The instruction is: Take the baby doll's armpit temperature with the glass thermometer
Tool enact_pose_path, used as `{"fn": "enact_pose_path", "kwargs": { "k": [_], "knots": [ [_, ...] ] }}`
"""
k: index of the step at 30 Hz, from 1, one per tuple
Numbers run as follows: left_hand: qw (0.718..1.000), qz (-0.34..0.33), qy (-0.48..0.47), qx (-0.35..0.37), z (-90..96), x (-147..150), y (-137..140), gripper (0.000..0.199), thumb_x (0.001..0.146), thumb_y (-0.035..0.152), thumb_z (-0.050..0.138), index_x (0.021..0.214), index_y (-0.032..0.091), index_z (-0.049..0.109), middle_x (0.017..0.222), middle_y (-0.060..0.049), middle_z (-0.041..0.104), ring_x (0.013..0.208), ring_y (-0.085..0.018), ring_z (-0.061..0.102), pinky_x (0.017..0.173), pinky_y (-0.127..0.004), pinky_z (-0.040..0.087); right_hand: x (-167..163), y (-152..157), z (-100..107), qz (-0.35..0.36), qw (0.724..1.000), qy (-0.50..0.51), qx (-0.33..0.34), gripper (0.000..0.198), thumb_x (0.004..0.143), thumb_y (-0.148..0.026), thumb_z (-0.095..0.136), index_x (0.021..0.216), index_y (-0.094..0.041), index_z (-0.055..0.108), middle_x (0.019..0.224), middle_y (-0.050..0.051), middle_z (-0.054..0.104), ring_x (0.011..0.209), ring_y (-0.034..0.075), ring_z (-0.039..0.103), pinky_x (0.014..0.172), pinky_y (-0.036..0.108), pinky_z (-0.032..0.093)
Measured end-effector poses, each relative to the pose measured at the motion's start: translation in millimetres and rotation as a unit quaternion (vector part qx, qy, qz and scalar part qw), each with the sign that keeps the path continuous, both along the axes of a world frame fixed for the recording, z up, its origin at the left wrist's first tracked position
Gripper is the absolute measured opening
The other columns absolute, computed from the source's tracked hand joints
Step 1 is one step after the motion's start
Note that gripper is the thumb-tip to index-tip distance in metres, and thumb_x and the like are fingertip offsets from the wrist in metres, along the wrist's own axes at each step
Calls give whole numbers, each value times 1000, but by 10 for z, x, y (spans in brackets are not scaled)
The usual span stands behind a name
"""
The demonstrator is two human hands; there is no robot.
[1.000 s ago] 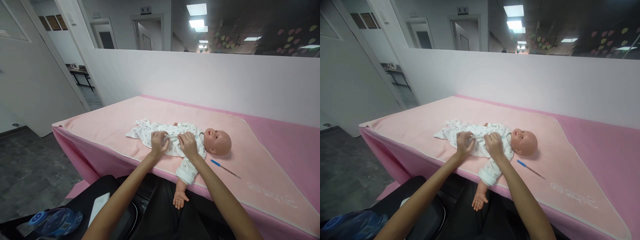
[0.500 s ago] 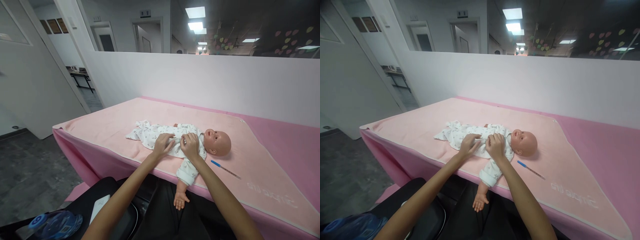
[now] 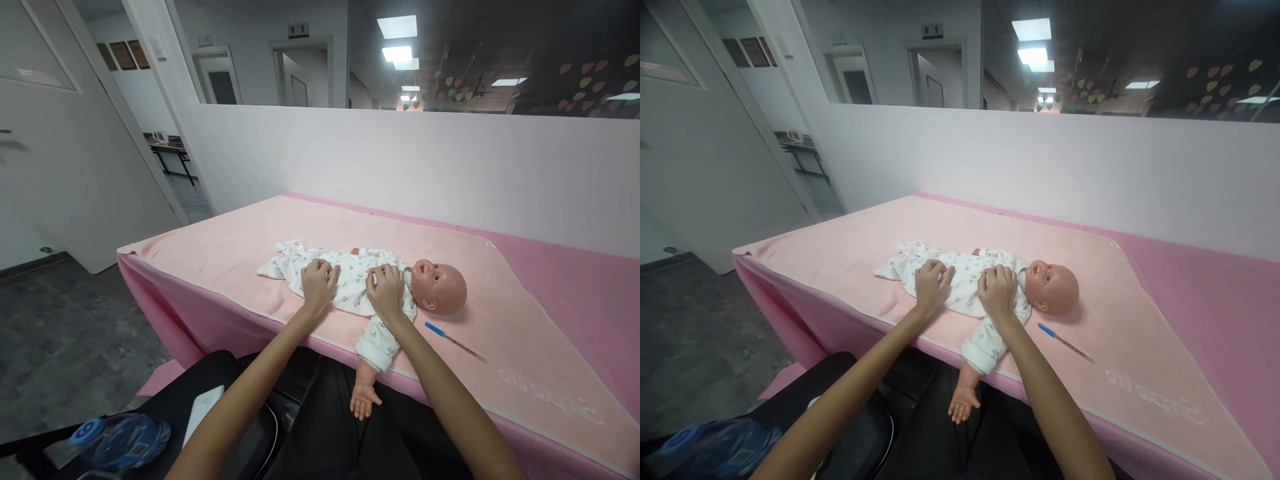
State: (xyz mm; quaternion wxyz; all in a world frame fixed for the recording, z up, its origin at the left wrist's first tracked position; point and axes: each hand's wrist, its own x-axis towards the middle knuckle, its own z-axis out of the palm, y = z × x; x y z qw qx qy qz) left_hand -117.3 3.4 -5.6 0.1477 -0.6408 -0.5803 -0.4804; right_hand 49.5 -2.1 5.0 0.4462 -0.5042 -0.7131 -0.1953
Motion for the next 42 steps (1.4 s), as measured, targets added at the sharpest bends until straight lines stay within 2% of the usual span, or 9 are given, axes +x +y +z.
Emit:
{"fn": "enact_pose_path", "kwargs": {
  "k": [4, 8, 11, 20, 27, 32, 36, 38, 42],
  "knots": [
    [993, -101, -66, -5, 2, 10, -25, 27, 83, 34, 47, 63, 17, 46, 94, -4, 52, 68, -10, 51, 59, -25, 37, 2, 1, 2, -1, 1000, -3, -11, 17, 82, -20, 45, 76, -19, 60, 76, 3, 56, 76, 17, 44, 71, 31, 29],
    [983, -147, -109, 22, 51, 26, -57, 26, 81, 32, 51, 60, 18, 43, 77, -1, 52, 64, -10, 49, 59, -24, 38, 3, 3, 3, 2, 1000, -3, -25, 16, 83, -21, 45, 78, -19, 60, 78, 3, 56, 78, 17, 45, 73, 31, 29],
    [975, -160, -152, 30, 90, 35, -65, 26, 80, 30, 53, 60, 19, 42, 64, 1, 50, 62, -11, 48, 59, -24, 38, 8, -2, 10, 8, 999, 2, -33, 17, 84, -22, 44, 79, -19, 60, 78, 4, 57, 79, 18, 46, 74, 31, 30],
    [947, -128, -294, 37, 62, -1, 4, 21, 73, 31, 60, 63, 19, 45, 70, 0, 54, 72, -13, 55, 57, -22, 42, 13, 4, 4, 17, 999, 31, -39, 20, 86, -17, 37, 89, -18, 57, 80, 4, 59, 78, 17, 46, 73, 30, 30],
    [966, -90, -239, 26, 29, -7, 78, 3, 75, 17, 52, 74, 19, 52, 82, -2, 51, 71, -12, 53, 62, -25, 44, 3, 30, -12, -18, 999, 12, -47, 14, 83, -15, 42, 82, -17, 55, 78, 4, 57, 77, 18, 45, 70, 30, 30],
    [995, -34, -75, 59, 37, -9, 55, 16, 77, 9, 44, 80, 19, 56, 85, -5, 56, 83, -18, 53, 75, -34, 39, 11, 30, -20, -30, 998, 4, -52, 15, 83, -12, 43, 80, -17, 57, 77, 4, 56, 78, 18, 45, 70, 30, 30],
    [990, -119, 53, 61, 110, 106, 8, 15, 82, 17, 46, 87, 21, 59, 87, -3, 63, 85, -18, 54, 82, -36, 33, 4, 23, -22, -26, 998, 6, -50, 18, 83, -10, 41, 83, -17, 58, 78, 4, 56, 79, 18, 45, 70, 31, 30],
    [984, -158, 72, 33, 137, 191, 9, 13, 83, 21, 47, 85, 22, 59, 83, -1, 65, 81, -17, 55, 79, -34, 33, 0, 17, -14, -23, 999, 7, -48, 18, 83, -10, 41, 84, -17, 58, 78, 5, 56, 79, 18, 45, 71, 31, 31],
    [985, -160, 66, -7, 137, 288, 24, 15, 84, 25, 46, 79, 24, 60, 78, -1, 66, 78, -17, 54, 76, -34, 32, 3, 2, 2, -24, 998, 7, -49, 17, 84, -12, 42, 82, -17, 58, 80, 5, 57, 79, 19, 45, 71, 31, 31]
  ]
}}
